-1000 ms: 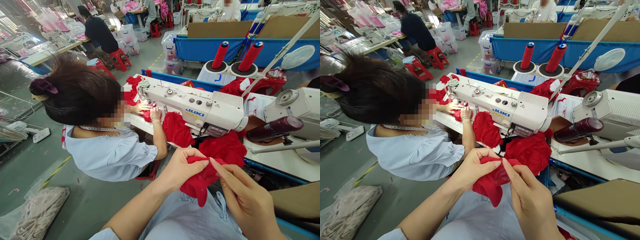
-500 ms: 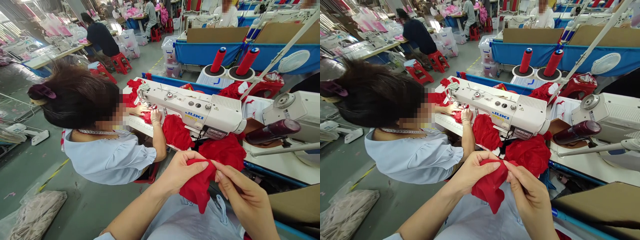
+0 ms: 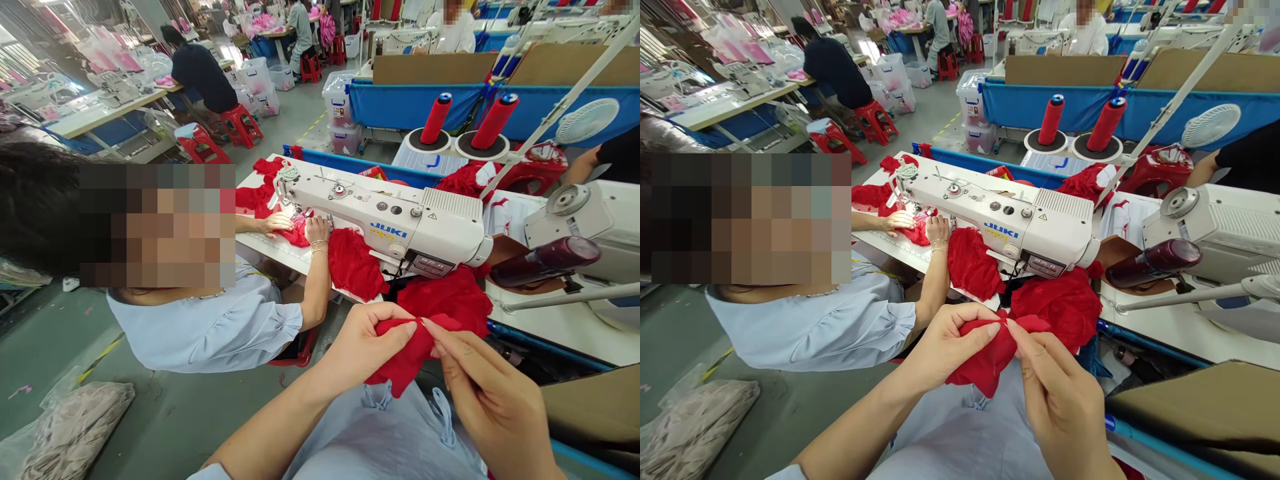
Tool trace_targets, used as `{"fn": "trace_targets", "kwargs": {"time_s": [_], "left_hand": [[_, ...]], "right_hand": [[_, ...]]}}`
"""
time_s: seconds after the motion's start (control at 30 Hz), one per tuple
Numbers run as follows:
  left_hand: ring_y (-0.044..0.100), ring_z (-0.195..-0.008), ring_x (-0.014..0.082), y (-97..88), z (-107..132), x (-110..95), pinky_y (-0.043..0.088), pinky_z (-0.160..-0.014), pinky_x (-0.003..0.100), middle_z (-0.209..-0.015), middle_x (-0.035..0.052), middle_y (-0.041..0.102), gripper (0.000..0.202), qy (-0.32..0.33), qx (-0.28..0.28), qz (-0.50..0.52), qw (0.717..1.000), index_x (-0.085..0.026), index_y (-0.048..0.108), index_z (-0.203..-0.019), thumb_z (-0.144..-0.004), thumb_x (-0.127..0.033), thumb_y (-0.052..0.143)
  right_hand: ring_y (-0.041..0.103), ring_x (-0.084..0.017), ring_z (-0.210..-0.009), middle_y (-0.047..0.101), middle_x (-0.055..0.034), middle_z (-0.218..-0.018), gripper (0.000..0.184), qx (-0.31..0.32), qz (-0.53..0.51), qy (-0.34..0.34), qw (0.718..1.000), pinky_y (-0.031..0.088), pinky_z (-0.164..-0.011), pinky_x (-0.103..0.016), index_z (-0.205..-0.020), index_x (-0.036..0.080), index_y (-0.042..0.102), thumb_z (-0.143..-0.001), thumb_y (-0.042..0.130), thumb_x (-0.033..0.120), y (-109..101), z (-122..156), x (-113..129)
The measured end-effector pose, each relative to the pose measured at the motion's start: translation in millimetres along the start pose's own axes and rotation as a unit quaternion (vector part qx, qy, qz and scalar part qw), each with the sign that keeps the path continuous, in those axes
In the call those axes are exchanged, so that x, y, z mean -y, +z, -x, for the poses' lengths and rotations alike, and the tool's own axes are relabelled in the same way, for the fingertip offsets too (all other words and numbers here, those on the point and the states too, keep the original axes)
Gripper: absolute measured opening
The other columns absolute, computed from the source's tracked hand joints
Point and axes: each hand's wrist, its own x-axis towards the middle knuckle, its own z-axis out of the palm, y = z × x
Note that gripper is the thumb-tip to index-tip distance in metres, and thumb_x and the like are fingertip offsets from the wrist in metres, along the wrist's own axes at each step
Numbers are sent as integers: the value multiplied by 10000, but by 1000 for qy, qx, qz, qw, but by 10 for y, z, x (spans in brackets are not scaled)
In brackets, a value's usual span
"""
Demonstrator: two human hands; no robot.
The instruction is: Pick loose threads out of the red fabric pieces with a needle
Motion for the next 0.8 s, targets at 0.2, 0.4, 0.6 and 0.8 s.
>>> {"fn": "trace_targets", "kwargs": {"time_s": [0.2,0.4,0.6,0.8], "left_hand": [[532,-571,96,-35,-49,51,408,-533,197,-691,12,637,251,-42,27,9,999,-114,692,-823,-690,-318,751],[476,-566,83,15,-53,30,369,-538,195,-647,-20,576,123,4,23,-78,997,-118,675,-798,-725,-217,673],[537,-693,118,-53,-50,2,403,-641,218,-755,-6,626,149,93,-20,-160,983,-150,666,-807,-702,-228,738],[550,-719,132,-124,-64,36,411,-660,229,-769,-2,628,99,118,-55,-180,975,-160,652,-792,-748,-228,709]], "right_hand": [[685,-140,-707,704,-27,-859,252,-19,-120,171,978,545,-582,-195,-1115,266,697,-888,595,227,67,54,-106],[647,-157,-748,666,-45,-892,157,7,-112,140,984,537,-635,-227,-970,239,720,-870,607,282,28,-103,-50],[461,-86,-493,551,31,-614,120,-35,-182,240,953,370,-421,-164,-787,216,657,-855,630,311,70,-69,-118],[398,-72,-445,512,37,-563,187,-69,-222,294,927,299,-372,-159,-797,199,665,-804,686,384,82,-61,-130]]}}
